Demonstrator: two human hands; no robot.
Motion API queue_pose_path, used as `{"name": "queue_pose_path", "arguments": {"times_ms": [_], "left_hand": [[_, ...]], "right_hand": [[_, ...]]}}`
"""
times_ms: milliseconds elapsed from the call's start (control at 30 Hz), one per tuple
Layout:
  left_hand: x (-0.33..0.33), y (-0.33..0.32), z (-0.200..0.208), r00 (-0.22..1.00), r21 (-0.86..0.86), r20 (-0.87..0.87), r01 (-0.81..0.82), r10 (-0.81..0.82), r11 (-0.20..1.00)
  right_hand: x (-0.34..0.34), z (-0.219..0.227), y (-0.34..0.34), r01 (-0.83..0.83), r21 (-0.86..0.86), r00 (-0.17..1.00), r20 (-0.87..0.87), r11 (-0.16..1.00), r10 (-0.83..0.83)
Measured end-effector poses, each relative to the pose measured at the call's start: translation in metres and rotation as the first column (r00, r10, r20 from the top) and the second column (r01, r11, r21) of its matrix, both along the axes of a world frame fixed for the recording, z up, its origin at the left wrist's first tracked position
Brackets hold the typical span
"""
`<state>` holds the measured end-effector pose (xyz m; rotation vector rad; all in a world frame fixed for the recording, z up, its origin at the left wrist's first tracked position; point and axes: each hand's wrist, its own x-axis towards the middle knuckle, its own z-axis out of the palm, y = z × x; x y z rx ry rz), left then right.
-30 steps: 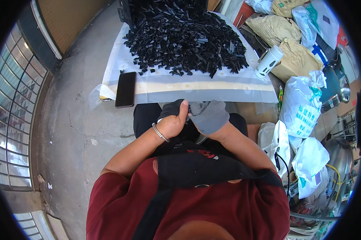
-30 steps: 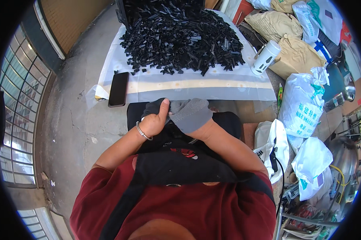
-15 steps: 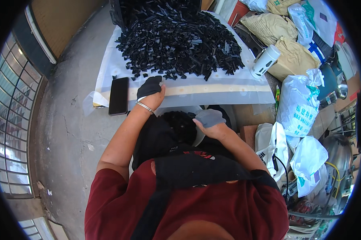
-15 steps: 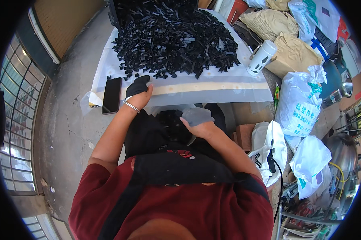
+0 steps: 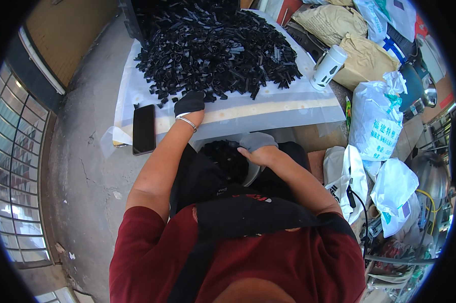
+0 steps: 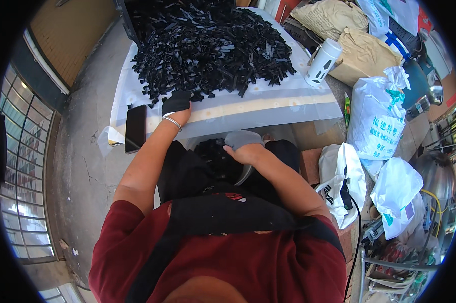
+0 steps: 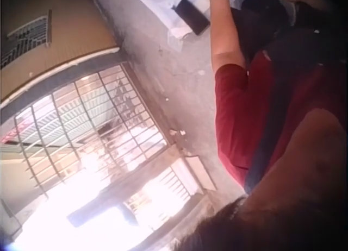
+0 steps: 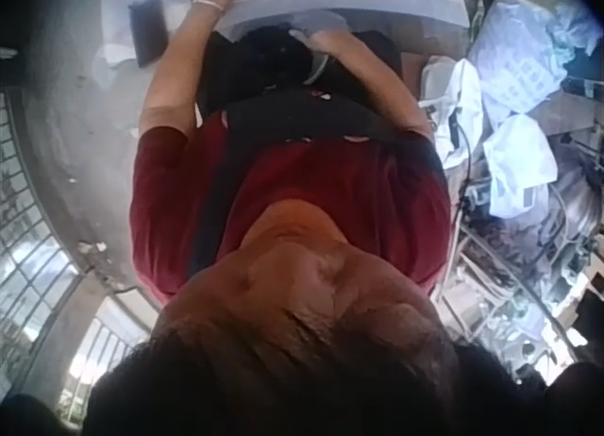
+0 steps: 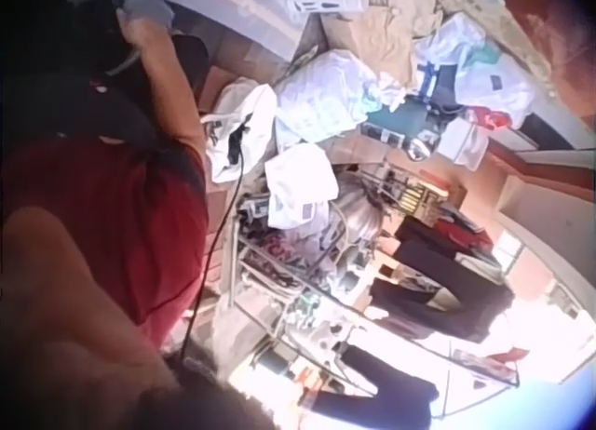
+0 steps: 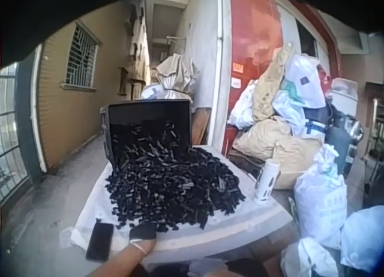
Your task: Manually sorting and collecting small black plastic components from a pile on a table into a bucket.
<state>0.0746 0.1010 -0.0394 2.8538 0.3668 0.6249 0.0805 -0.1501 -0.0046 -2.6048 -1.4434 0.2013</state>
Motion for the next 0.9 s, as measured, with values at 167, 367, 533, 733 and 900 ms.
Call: {"name": "queue_pose_path", "arguments": {"times_ms": [167, 367, 533, 733, 900], "left_hand": [[-0.005, 0.002, 0.004, 0.998, 0.074, 0.005, 0.059, -0.06, 0.995], [0.001, -0.007, 0.019, 0.989, 0.039, -0.147, -0.011, 0.017, 0.999], [-0.003, 0.001, 0.021, 0.987, 0.061, -0.152, -0.048, 0.057, 0.997], [-0.02, 0.006, 0.036, 0.975, -0.05, -0.212, -0.079, 0.066, 0.996], [-0.04, -0.039, 0.063, 0.946, -0.69, -0.32, -0.275, 0.059, 0.67]], "right_hand": [[0.044, 0.015, -0.006, 0.179, 0.308, 0.978, 0.047, 0.934, -0.203], [0.097, 0.048, 0.043, 0.453, 0.121, 0.88, 0.099, 0.884, -0.464], [0.118, 0.022, 0.034, 0.426, 0.208, 0.884, 0.109, 0.88, -0.454], [0.107, 0.018, -0.003, 0.334, 0.262, 0.928, 0.08, 0.906, -0.365], [0.061, 0.003, -0.001, 0.074, 0.674, 0.997, -0.061, 0.735, -0.044]]}}
